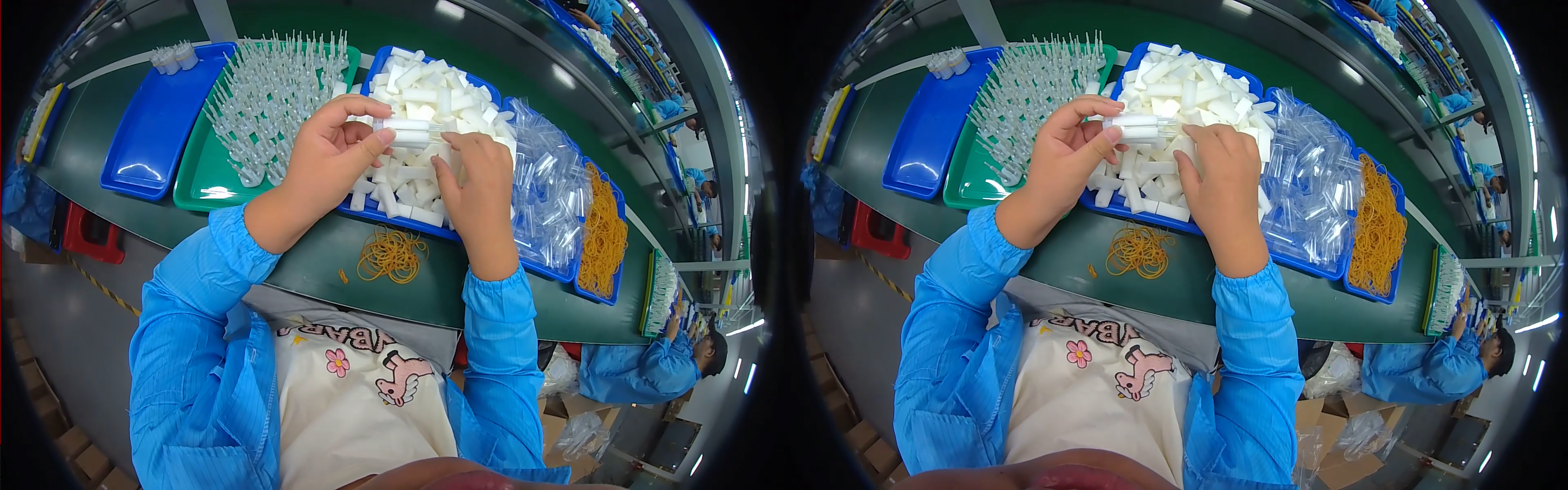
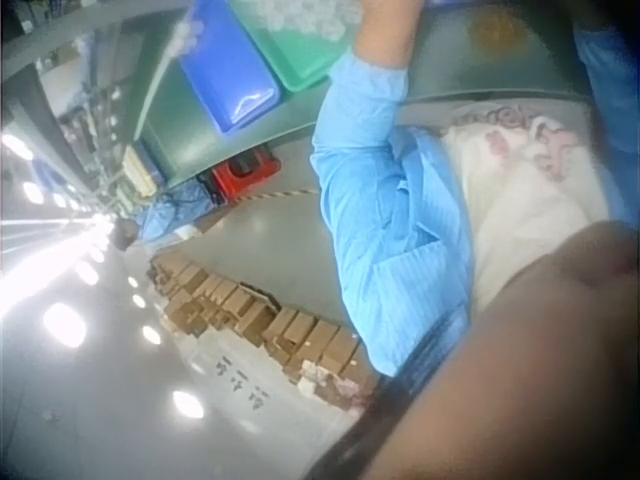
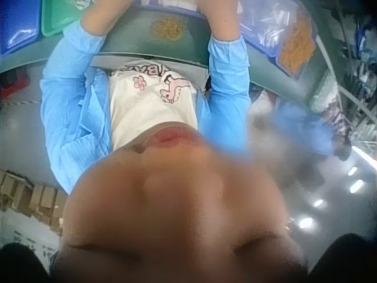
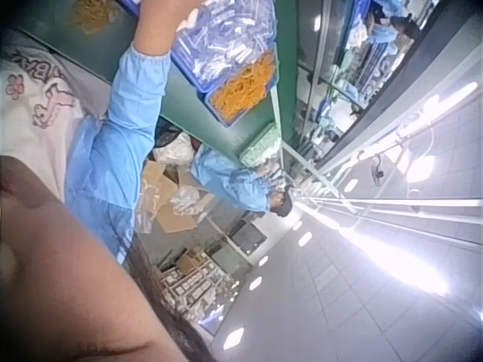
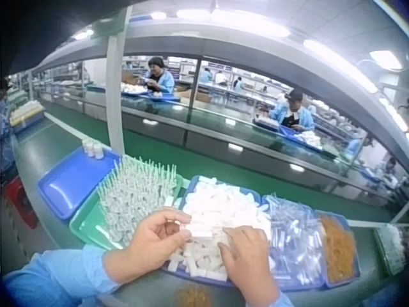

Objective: The person assembles plastic tube components by inserting white pieces into tube holders, securing the bundles with rubber bands, and placing the assembled units onto a tray.

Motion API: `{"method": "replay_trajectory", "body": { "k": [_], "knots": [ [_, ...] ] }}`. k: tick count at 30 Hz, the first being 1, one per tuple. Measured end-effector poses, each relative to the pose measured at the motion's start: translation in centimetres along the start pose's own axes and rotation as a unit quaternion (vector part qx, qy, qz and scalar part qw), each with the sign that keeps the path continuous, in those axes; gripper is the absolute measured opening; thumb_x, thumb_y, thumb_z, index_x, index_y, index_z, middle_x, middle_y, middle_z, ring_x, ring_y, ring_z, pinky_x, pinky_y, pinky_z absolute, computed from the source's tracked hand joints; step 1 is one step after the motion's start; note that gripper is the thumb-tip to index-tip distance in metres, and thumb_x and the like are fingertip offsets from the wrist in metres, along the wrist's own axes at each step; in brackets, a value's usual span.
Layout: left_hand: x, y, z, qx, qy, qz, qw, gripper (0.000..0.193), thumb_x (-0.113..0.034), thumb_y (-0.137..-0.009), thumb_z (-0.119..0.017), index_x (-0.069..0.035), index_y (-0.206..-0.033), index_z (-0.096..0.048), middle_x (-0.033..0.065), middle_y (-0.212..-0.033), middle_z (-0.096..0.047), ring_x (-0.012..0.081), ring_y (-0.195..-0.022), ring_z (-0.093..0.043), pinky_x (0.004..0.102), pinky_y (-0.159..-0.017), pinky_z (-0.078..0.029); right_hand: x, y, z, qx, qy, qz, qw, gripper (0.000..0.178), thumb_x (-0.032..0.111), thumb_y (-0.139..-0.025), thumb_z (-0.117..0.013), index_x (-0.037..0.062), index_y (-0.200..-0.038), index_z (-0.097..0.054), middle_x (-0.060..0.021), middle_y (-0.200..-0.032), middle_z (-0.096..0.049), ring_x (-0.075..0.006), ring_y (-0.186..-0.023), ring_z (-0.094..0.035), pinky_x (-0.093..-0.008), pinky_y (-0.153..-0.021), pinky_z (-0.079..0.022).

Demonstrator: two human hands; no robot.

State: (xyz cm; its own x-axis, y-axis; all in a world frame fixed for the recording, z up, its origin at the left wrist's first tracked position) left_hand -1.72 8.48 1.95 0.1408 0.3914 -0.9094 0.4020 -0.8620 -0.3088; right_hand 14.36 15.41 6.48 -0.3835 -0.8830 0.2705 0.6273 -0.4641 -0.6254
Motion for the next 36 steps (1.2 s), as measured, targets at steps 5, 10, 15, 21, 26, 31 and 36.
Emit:
{"method": "replay_trajectory", "body": {
  "k": [5,10,15,21,26,31,36],
  "knots": [
    [-0.3,-0.2,-0.3,0.026,-0.025,-0.04,0.999,0.02,-0.001,-0.089,-0.069,-0.003,-0.108,-0.063,0.0088,-0.123,-0.054,0.0115,-0.09,-0.061,0.0254,-0.068,-0.055,0.3,0.1,-0.4,0.002,-0.008,0.006,1.0,0.03,0.006,-0.073,-0.076,0.0058,-0.102,-0.068,-0.0104,-0.096,-0.065,-0.0326,-0.091,-0.056,-0.0414,-0.081,-0.045],
    [-0.3,-0.2,-0.2,0.028,-0.03,-0.053,0.998,0.019,0.002,-0.089,-0.067,-0.003,-0.108,-0.064,0.0091,-0.123,-0.054,0.0122,-0.092,-0.06,0.026,-0.076,-0.055,0.1,0.2,-0.6,0.016,-0.039,-0.006,0.999,0.023,0.004,-0.075,-0.074,0.0052,-0.097,-0.067,-0.0116,-0.095,-0.066,-0.0335,-0.091,-0.056,-0.0412,-0.083,-0.044],
    [-0.2,-0.2,-0.2,0.008,-0.018,-0.025,0.999,0.029,0.004,-0.088,-0.068,-0.003,-0.116,-0.064,0.0075,-0.114,-0.059,0.0112,-0.092,-0.06,0.0241,-0.081,-0.054,-3.0,0.7,1.4,-0.054,-0.179,-0.151,0.971,0.016,0.001,-0.085,-0.069,0.003,-0.1,-0.067,-0.0092,-0.104,-0.069,-0.0202,-0.085,-0.064,-0.0331,-0.073,-0.05],
    [0.3,-0.1,-0.1,0.008,-0.01,-0.001,1.0,0.036,0.005,-0.087,-0.069,-0.003,-0.122,-0.063,0.0059,-0.106,-0.062,0.0106,-0.096,-0.061,0.0227,-0.083,-0.053,-4.1,0.9,1.6,-0.124,-0.435,-0.186,0.872,0.014,-0.006,-0.092,-0.06,-0.0023,-0.104,-0.064,-0.0141,-0.114,-0.065,-0.016,-0.093,-0.066,-0.0269,-0.084,-0.055],
    [0.0,-0.1,-0.1,0.009,-0.032,-0.014,0.999,0.036,0.005,-0.085,-0.07,-0.002,-0.12,-0.066,0.007,-0.112,-0.059,0.0112,-0.095,-0.061,0.0232,-0.083,-0.053,-4.7,1.4,1.5,-0.128,-0.465,-0.168,0.86,0.014,-0.006,-0.092,-0.062,-0.0037,-0.105,-0.063,-0.0155,-0.116,-0.065,-0.0159,-0.093,-0.067,-0.0267,-0.084,-0.055],
    [-0.4,0.1,-0.2,0.01,-0.088,-0.017,0.996,0.037,0.004,-0.083,-0.072,-0.003,-0.119,-0.069,0.0066,-0.112,-0.058,0.011,-0.09,-0.06,0.023,-0.08,-0.051,-5.0,1.7,1.2,-0.118,-0.462,-0.203,0.855,0.015,-0.005,-0.091,-0.065,-0.0047,-0.105,-0.064,-0.0144,-0.114,-0.066,-0.0148,-0.093,-0.067,-0.0261,-0.083,-0.055],
    [-0.5,0.0,-0.5,0.034,-0.115,-0.016,0.993,0.038,0.004,-0.083,-0.072,-0.003,-0.12,-0.068,0.0066,-0.111,-0.059,0.0113,-0.09,-0.06,0.023,-0.079,-0.052,-4.7,1.6,0.6,-0.094,-0.467,-0.201,0.856,0.014,-0.003,-0.091,-0.066,-0.0042,-0.105,-0.064,-0.0144,-0.113,-0.067,-0.0161,-0.094,-0.066,-0.0282,-0.085,-0.056]
  ]
}}
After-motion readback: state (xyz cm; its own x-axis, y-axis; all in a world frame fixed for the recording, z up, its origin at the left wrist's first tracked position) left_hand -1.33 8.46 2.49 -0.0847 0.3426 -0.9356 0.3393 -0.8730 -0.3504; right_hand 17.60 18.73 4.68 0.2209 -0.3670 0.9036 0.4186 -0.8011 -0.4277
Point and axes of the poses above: each hand's wrist, its own y-axis away from the middle knuckle, its own z-axis out of the back of the hand, x = y × z, the point moved 10 cm from there along -y, towards the middle knuckle
